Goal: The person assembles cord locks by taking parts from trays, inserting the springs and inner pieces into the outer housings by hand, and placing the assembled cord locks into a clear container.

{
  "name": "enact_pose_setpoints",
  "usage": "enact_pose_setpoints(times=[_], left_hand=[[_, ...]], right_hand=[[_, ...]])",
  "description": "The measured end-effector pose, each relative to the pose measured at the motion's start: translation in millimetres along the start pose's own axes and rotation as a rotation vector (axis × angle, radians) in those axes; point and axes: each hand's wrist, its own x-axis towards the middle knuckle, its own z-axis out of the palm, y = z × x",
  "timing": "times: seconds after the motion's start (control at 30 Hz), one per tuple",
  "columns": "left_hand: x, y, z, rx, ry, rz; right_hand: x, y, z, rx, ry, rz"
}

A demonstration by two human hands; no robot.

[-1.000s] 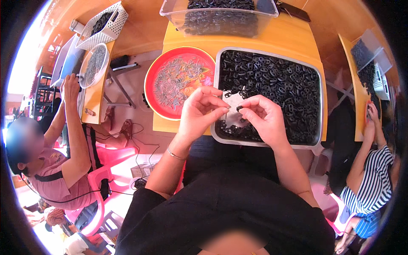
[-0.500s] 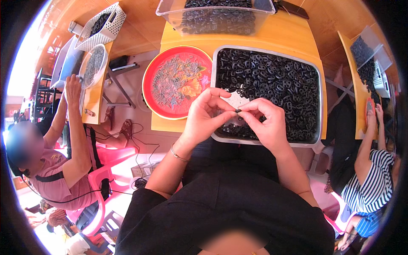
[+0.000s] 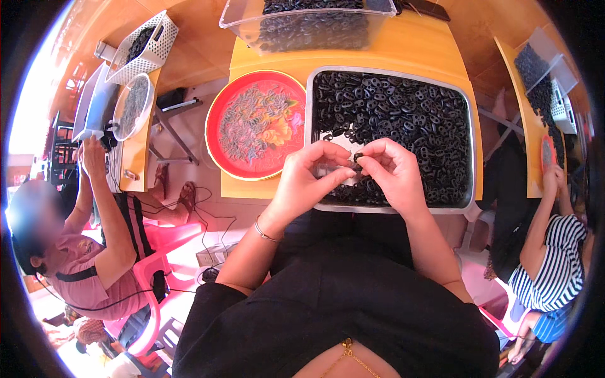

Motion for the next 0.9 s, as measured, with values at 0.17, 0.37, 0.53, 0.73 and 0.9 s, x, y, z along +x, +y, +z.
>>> enact_pose_setpoints(times=[0.17, 0.37, 0.53, 0.73, 0.9], left_hand=[[0.0, -0.9, 2.8, 0.06, 0.058, -0.158], [3.6, -3.3, 7.8, 0.261, 0.059, -0.013], [16.2, -3.8, 16.3, 0.248, 0.006, -0.002], [27.4, -21.5, 14.2, 0.662, -0.168, 0.183], [28.3, -37.4, 23.4, 0.888, -0.284, 0.264]], right_hand=[[-1.2, 0.5, -1.2, -0.017, 0.002, -0.004], [-1.5, -6.4, -3.6, -0.032, -0.02, 0.027], [-3.8, -11.2, -13.9, -0.012, 0.001, -0.012], [-6.3, -9.3, -38.9, 0.013, 0.117, -0.11], [-7.4, -10.8, -40.0, 0.059, 0.149, -0.122]])
